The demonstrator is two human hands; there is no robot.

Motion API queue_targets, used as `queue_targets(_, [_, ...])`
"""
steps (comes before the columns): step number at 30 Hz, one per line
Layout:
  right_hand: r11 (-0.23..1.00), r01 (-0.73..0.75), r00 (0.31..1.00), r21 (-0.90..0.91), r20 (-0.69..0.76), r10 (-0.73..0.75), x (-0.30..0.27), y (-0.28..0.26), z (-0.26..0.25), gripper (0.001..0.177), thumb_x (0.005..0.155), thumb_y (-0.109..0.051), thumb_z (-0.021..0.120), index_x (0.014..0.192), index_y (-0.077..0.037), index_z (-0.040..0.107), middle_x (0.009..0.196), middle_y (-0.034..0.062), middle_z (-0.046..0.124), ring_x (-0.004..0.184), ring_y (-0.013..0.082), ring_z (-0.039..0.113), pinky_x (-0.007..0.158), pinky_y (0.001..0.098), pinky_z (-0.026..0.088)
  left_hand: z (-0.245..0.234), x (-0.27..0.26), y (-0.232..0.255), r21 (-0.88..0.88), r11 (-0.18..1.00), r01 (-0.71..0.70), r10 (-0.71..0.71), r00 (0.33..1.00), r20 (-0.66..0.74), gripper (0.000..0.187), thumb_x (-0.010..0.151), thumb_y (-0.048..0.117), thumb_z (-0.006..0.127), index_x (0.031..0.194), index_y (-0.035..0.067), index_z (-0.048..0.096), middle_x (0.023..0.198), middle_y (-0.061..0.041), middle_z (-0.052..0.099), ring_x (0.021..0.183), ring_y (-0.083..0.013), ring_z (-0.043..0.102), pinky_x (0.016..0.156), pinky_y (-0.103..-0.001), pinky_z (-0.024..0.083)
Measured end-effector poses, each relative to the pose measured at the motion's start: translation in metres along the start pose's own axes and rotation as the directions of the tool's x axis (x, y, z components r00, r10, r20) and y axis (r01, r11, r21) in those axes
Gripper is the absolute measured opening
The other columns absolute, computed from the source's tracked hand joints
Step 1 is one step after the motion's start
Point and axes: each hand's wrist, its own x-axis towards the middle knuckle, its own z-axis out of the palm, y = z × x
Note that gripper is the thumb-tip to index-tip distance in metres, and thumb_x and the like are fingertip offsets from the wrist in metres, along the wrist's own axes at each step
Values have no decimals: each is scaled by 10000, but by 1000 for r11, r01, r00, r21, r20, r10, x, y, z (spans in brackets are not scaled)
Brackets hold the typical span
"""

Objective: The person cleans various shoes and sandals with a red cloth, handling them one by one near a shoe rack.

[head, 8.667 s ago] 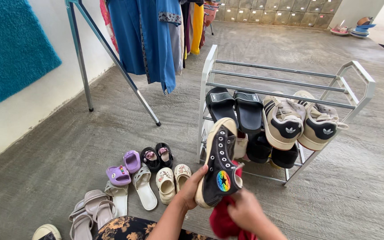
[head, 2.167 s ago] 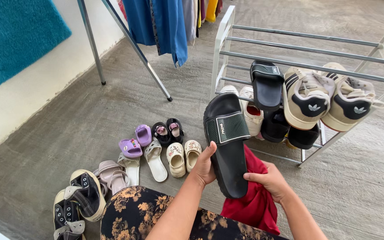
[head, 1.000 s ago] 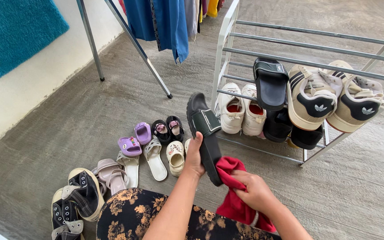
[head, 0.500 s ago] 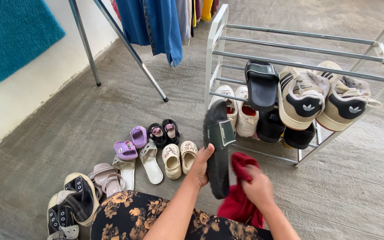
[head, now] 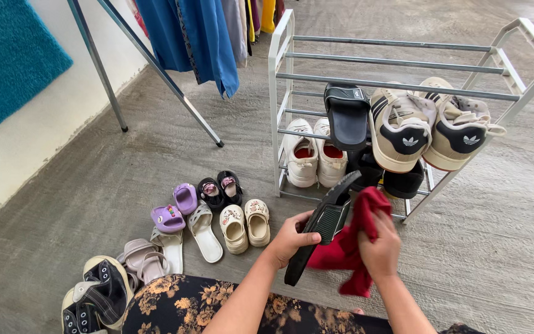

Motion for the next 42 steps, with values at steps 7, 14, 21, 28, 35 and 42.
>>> queue_targets(7, [980, 114, 991, 164, 56, -125, 16, -24, -18, 317, 711, 1, 698, 1025, -11, 739, 1179, 187, 701, 1044, 342, 719, 913, 370, 565, 4, 7, 1, 228, 970, 85, -83, 996, -19, 930, 646, 307, 900, 1448, -29, 571, 1175, -94, 694, 1049, -181, 647, 938, -324, 534])
queue_targets(14, [986, -62, 996, 154, 69, 52, 22, -2, -21, 289, 751, 4, 662, 1030, -27, 729, 1153, 141, 728, 1039, 349, 715, 877, 383, 550, 10, -3, 0, 362, 931, 58, -106, 988, 114, 1076, 554, 355, 930, 1482, -29, 545, 1286, -168, 679, 1165, -241, 632, 1001, -358, 521])
queue_targets(21, [970, -123, 992, -208, -20, 122, 15, -4, -26, 265, 786, -48, 681, 1037, -62, 763, 1133, 123, 720, 1032, 364, 695, 857, 430, 552, 11, 1, 6, 380, 920, 98, -88, 995, -42, 1105, 529, 327, 933, 1483, -22, 499, 1267, -184, 659, 1130, -248, 657, 979, -368, 546])
queue_targets(28, [1000, 30, 1000, 1, -11, -30, 10, -14, -24, 296, 745, -54, 647, 1030, -69, 727, 1095, 135, 711, 982, 346, 702, 843, 409, 566, 23, 2, 5, 393, 908, 148, -162, 987, 3, 1096, 551, 310, 923, 1498, -30, 489, 1248, -175, 666, 1133, -247, 659, 970, -364, 546])
queue_targets(35, [987, 25, 977, -157, -207, -58, 10, -6, -30, 396, 800, -35, 656, 1189, -68, 724, 1230, 160, 675, 1152, 399, 663, 1000, 484, 544, 23, -3, 12, 277, 950, 145, -136, 989, -52, 1101, 552, 303, 930, 1493, -42, 475, 1292, -203, 641, 1145, -266, 654, 983, -391, 554])
queue_targets(42, [938, 334, 941, -98, 98, -325, 20, -43, -25, 436, 627, -51, 681, 1047, -107, 783, 1173, 169, 694, 1018, 396, 660, 926, 486, 519, 17, 0, 1, 508, 842, 180, -68, 970, -232, 1130, 512, 372, 965, 1440, -63, 488, 1329, -200, 651, 1159, -250, 669, 1000, -347, 529])
